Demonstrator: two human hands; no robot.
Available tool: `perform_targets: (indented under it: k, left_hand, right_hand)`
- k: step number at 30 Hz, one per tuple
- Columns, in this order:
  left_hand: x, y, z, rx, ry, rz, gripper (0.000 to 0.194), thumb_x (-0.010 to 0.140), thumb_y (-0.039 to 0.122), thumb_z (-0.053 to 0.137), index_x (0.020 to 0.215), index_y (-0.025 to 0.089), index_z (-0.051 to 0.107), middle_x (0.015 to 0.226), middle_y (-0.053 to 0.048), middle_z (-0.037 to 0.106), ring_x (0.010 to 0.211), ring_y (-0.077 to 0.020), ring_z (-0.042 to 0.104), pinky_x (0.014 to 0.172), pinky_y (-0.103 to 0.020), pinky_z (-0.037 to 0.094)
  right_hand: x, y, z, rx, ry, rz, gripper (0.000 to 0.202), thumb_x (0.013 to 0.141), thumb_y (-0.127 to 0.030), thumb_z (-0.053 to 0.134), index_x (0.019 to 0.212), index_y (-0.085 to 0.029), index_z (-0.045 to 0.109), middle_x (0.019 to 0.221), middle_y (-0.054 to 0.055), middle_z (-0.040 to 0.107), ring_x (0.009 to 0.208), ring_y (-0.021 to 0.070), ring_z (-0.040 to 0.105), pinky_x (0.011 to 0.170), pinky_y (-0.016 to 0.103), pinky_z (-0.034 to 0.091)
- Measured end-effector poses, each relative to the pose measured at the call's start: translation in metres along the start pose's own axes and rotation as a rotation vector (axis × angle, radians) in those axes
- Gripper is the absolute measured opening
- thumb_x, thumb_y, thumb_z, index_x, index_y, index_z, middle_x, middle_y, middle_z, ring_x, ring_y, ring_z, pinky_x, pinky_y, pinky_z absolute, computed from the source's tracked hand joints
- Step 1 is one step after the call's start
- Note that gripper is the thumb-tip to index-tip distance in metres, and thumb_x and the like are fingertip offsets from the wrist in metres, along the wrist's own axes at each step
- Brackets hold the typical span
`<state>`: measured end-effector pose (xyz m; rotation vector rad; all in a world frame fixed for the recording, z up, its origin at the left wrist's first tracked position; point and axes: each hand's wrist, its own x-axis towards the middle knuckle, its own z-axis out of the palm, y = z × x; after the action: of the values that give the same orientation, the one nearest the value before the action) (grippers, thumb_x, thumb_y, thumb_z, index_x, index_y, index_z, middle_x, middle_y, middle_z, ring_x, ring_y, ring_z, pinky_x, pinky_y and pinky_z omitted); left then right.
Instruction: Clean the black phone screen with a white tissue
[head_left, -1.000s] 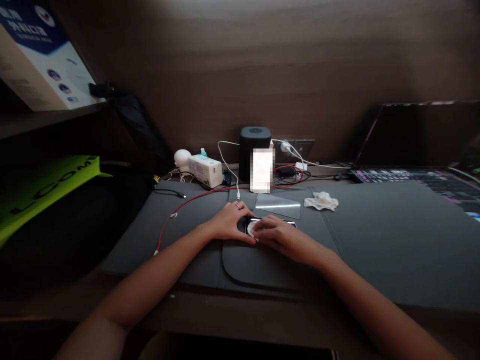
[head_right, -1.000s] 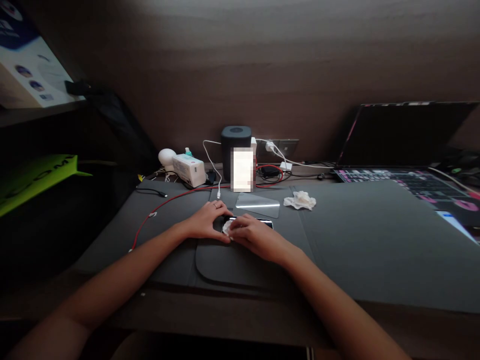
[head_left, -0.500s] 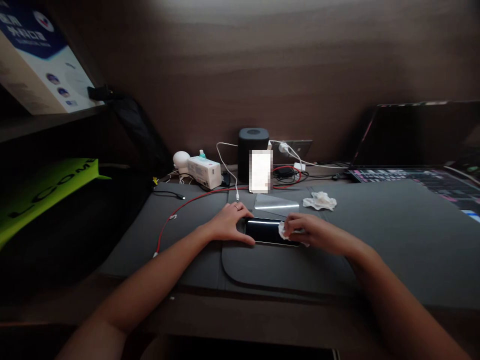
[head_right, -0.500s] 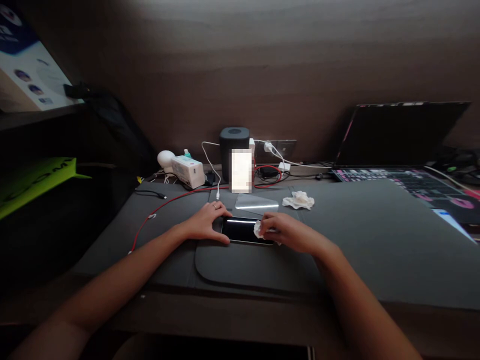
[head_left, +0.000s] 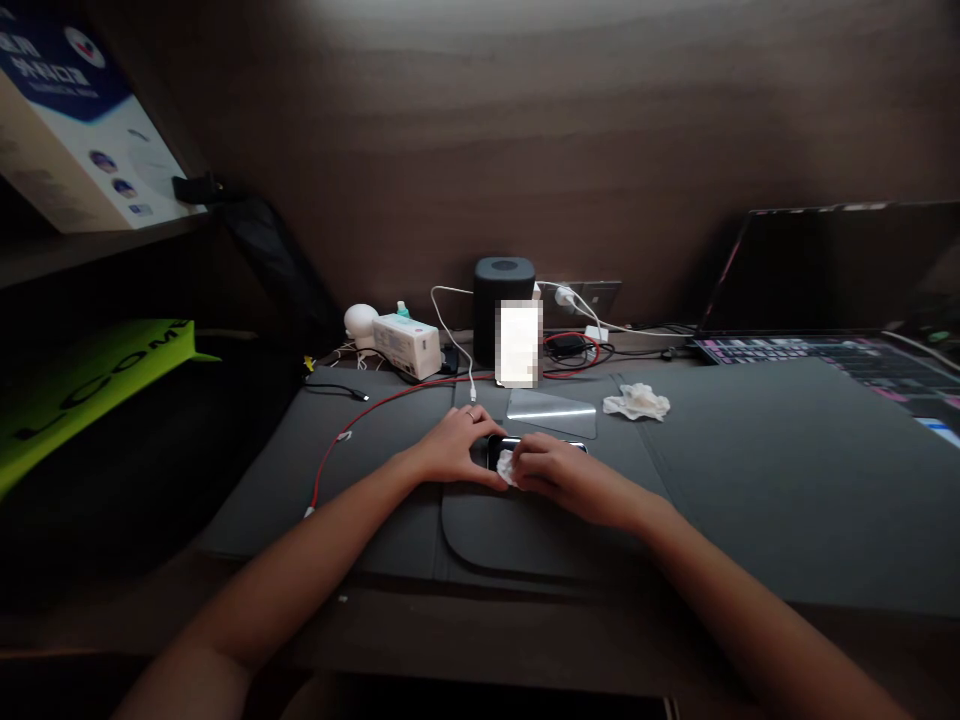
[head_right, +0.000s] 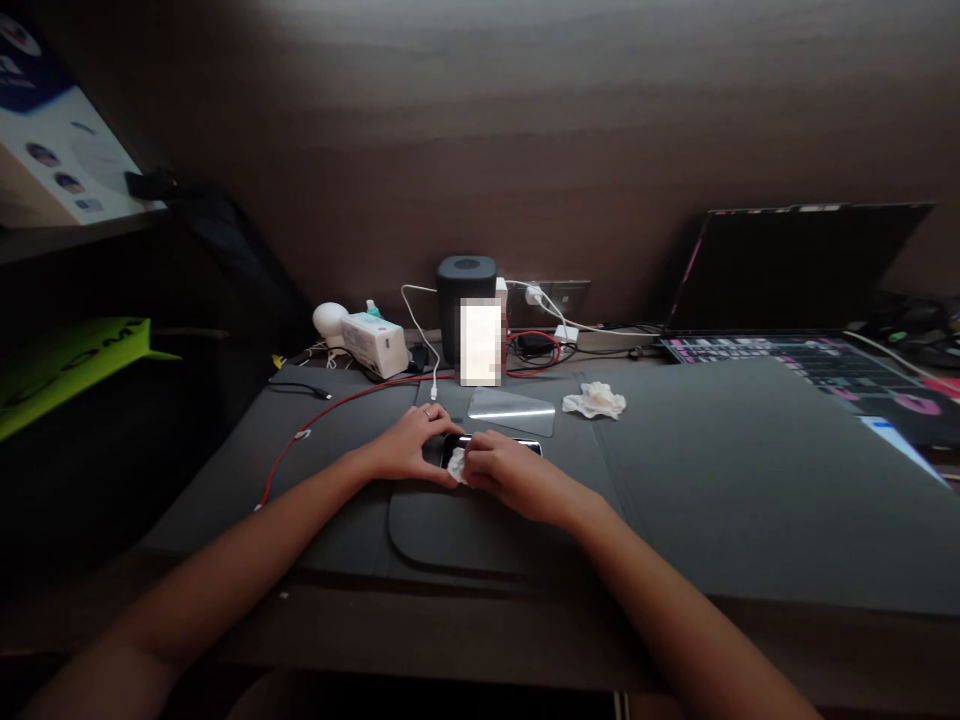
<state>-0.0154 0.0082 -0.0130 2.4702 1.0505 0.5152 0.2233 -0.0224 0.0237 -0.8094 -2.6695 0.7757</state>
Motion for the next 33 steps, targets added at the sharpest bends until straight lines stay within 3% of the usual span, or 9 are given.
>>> perform_targets:
  k: [7, 10, 16, 19, 22, 28, 33]
  left_hand:
    - [0.0, -0.001, 0.0, -0.003, 0.003, 0.012, 0.071, 0.063, 0.067, 0.08, 0.117, 0.024, 0.065, 0.111, -0.006, 0.056, 0.107, -0.0261, 0.053, 0.097, -0.039, 0.04]
    - [0.0, -0.002, 0.0, -0.007, 0.006, 0.012, 0.072, 0.063, 0.068, 0.079, 0.118, 0.025, 0.065, 0.111, -0.006, 0.056, 0.107, -0.0257, 0.053, 0.097, -0.039, 0.04]
    - [0.0, -0.003, 0.001, -0.003, 0.001, 0.01, 0.073, 0.063, 0.07, 0.078, 0.119, 0.026, 0.065, 0.11, -0.006, 0.056, 0.105, -0.026, 0.053, 0.095, -0.039, 0.041]
    - [0.0, -0.003, 0.002, 0.004, 0.002, 0.011, 0.073, 0.062, 0.069, 0.079, 0.12, 0.025, 0.064, 0.11, -0.006, 0.056, 0.105, -0.0257, 0.053, 0.095, -0.038, 0.04]
    - [0.0, -0.003, 0.002, 0.006, 0.001, 0.006, 0.071, 0.062, 0.067, 0.081, 0.118, 0.026, 0.065, 0.111, -0.005, 0.056, 0.106, -0.0257, 0.053, 0.094, -0.038, 0.04]
    - [0.0, -0.002, 0.001, 0.005, -0.009, -0.001, 0.071, 0.063, 0.068, 0.079, 0.119, 0.027, 0.064, 0.113, -0.005, 0.056, 0.107, -0.0261, 0.053, 0.096, -0.039, 0.04]
    - [-0.001, -0.002, -0.001, -0.004, -0.009, 0.002, 0.073, 0.063, 0.07, 0.078, 0.119, 0.026, 0.064, 0.112, -0.006, 0.055, 0.107, -0.0264, 0.053, 0.097, -0.04, 0.04]
  right_hand:
    - [-0.033, 0.021, -0.038, 0.114, -0.099, 0.13, 0.024, 0.096, -0.034, 0.053, 0.085, -0.02, 0.067, 0.097, 0.006, 0.061, 0.082, 0.0195, 0.059, 0.077, 0.031, 0.047]
    - [-0.037, 0.03, -0.043, 0.114, -0.08, 0.152, 0.029, 0.097, -0.041, 0.052, 0.082, -0.019, 0.065, 0.093, 0.006, 0.06, 0.081, 0.02, 0.058, 0.075, 0.032, 0.047]
    - [-0.011, 0.029, -0.011, 0.018, 0.156, 0.097, 0.032, 0.1, -0.042, 0.046, 0.085, -0.02, 0.063, 0.093, 0.008, 0.059, 0.085, 0.0217, 0.056, 0.078, 0.034, 0.046]
    - [0.006, 0.016, 0.01, 0.026, 0.17, 0.04, 0.027, 0.101, -0.034, 0.045, 0.089, -0.019, 0.064, 0.096, 0.01, 0.06, 0.089, 0.0225, 0.056, 0.08, 0.035, 0.047]
    - [0.011, 0.004, 0.017, 0.038, 0.127, -0.012, 0.022, 0.1, -0.029, 0.047, 0.091, -0.019, 0.065, 0.1, 0.011, 0.06, 0.093, 0.0228, 0.056, 0.082, 0.035, 0.047]
    - [-0.014, 0.006, -0.014, 0.076, -0.03, 0.057, 0.022, 0.098, -0.03, 0.051, 0.086, -0.018, 0.065, 0.097, 0.007, 0.059, 0.085, 0.0198, 0.057, 0.078, 0.031, 0.046]
    - [-0.033, 0.024, -0.038, 0.1, -0.042, 0.153, 0.027, 0.097, -0.039, 0.052, 0.082, -0.019, 0.063, 0.094, 0.007, 0.06, 0.081, 0.0199, 0.058, 0.074, 0.032, 0.046]
